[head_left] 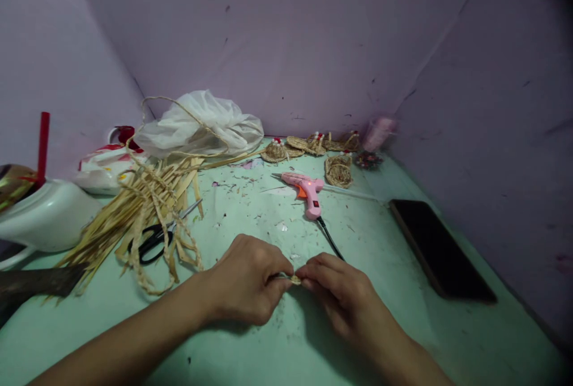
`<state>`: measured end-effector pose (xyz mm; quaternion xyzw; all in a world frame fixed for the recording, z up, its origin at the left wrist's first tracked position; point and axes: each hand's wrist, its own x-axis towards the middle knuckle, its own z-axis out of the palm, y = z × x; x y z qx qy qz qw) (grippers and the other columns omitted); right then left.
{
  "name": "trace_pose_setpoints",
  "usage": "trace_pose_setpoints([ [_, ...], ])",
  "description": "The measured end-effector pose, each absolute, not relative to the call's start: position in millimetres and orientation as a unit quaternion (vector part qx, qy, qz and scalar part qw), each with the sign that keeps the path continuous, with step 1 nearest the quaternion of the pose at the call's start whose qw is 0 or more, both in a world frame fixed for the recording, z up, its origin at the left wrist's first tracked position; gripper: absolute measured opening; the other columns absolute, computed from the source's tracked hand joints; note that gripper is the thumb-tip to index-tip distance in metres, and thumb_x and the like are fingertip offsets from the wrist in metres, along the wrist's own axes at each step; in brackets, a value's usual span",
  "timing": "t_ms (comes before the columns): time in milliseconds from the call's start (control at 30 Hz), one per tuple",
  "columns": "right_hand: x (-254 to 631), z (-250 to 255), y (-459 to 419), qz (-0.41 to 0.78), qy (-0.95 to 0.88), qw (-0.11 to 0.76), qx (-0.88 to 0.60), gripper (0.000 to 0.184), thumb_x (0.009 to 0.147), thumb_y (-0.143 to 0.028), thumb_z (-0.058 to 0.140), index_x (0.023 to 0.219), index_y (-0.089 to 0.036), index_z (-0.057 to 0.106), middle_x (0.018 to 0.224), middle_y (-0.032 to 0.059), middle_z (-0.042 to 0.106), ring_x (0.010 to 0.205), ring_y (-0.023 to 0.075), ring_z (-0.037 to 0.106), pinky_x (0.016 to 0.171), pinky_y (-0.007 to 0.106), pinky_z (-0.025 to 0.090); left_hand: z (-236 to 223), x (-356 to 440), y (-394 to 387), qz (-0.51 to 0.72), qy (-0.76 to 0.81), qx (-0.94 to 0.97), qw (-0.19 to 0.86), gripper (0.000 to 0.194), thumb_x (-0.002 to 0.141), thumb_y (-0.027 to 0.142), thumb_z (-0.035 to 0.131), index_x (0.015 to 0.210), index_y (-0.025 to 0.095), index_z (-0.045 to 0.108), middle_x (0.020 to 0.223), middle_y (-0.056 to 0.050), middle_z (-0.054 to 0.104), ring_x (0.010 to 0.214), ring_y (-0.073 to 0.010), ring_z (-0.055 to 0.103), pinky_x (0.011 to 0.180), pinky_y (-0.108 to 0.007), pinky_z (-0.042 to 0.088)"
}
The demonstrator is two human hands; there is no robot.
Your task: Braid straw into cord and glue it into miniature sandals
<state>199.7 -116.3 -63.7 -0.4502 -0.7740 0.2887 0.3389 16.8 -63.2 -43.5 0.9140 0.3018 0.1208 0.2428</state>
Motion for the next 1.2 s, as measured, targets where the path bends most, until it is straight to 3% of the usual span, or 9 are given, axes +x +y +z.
trace_pose_setpoints([
  [233,198,-65,-117,0.299,-0.765,0.35,-0.452,0.019,0.082,-0.008,0.046,0.085,-0.017,0.062,0.077,0.0056,0.06,0.071,0.0142,0.058,0.062,0.024,0.046,-46,17,-64,0.144,0.292,0.905,0.275,0.012,0.073,0.018,0.055,0.068,0.015,0.065,0.057,0.0,0.06,0.055,-0.0106,0.052,0.052,-0.021,0.034],
  [367,197,-63,-120,0.286,-0.769,0.379,-0.427,0.018,0.081,-0.007,0.047,0.085,-0.017,0.062,0.075,0.0047,0.06,0.07,0.0134,0.057,0.061,0.023,0.046,-43,18,-65,0.179,0.27,0.881,0.345,0.018,0.075,0.017,0.052,0.063,0.012,0.064,0.053,0.0,0.056,0.05,-0.009,0.049,0.049,-0.02,0.034],
  [467,196,-60,-122,0.284,-0.761,0.419,-0.406,0.017,0.081,-0.008,0.048,0.087,-0.017,0.062,0.074,0.0031,0.06,0.069,0.0124,0.057,0.061,0.022,0.046,-39,18,-65,0.225,0.229,0.859,0.399,0.021,0.077,0.018,0.051,0.064,0.01,0.065,0.052,-0.001,0.056,0.051,-0.0089,0.049,0.05,-0.02,0.036],
  [567,201,-58,-120,0.301,-0.735,0.432,-0.427,0.016,0.081,-0.014,0.055,0.094,-0.019,0.063,0.082,0.0041,0.062,0.074,0.0133,0.059,0.063,0.023,0.048,-37,15,-61,0.236,0.235,0.863,0.381,0.018,0.077,0.017,0.051,0.069,0.011,0.066,0.057,-0.002,0.06,0.055,-0.0102,0.052,0.053,-0.021,0.038],
  [700,215,-53,-110,0.317,-0.708,0.385,-0.5,0.041,0.067,-0.03,0.073,0.105,-0.02,0.061,0.09,0.0053,0.065,0.08,0.0177,0.06,0.068,0.028,0.048,-38,9,-53,0.204,0.294,0.865,0.351,0.018,0.077,0.018,0.052,0.071,0.012,0.067,0.058,-0.002,0.061,0.053,-0.0099,0.052,0.05,-0.021,0.037],
  [833,224,-49,-104,0.336,-0.708,0.347,-0.516,0.022,0.076,-0.031,0.065,0.095,-0.019,0.067,0.078,0.0028,0.067,0.07,0.0149,0.06,0.064,0.026,0.046,-40,7,-50,0.204,0.31,0.862,0.345,0.019,0.078,0.02,0.052,0.071,0.013,0.067,0.058,-0.002,0.061,0.053,-0.0094,0.053,0.05,-0.02,0.037],
  [1033,226,-50,-103,0.333,-0.724,0.344,-0.497,0.015,0.079,-0.028,0.061,0.088,-0.019,0.068,0.076,0.0026,0.067,0.068,0.0137,0.059,0.06,0.024,0.045,-43,7,-49,0.22,0.312,0.86,0.338,0.016,0.077,0.02,0.054,0.072,0.012,0.068,0.06,-0.002,0.062,0.054,-0.0096,0.053,0.052,-0.021,0.038],
  [1200,224,-52,-104,0.32,-0.732,0.349,-0.49,0.011,0.079,-0.025,0.062,0.084,-0.017,0.068,0.074,0.0028,0.067,0.067,0.013,0.06,0.06,0.023,0.045,-45,4,-46,0.211,0.298,0.883,0.294,0.018,0.077,0.023,0.056,0.089,0.015,0.067,0.06,0.0,0.059,0.053,-0.0096,0.052,0.052,-0.022,0.037],
])
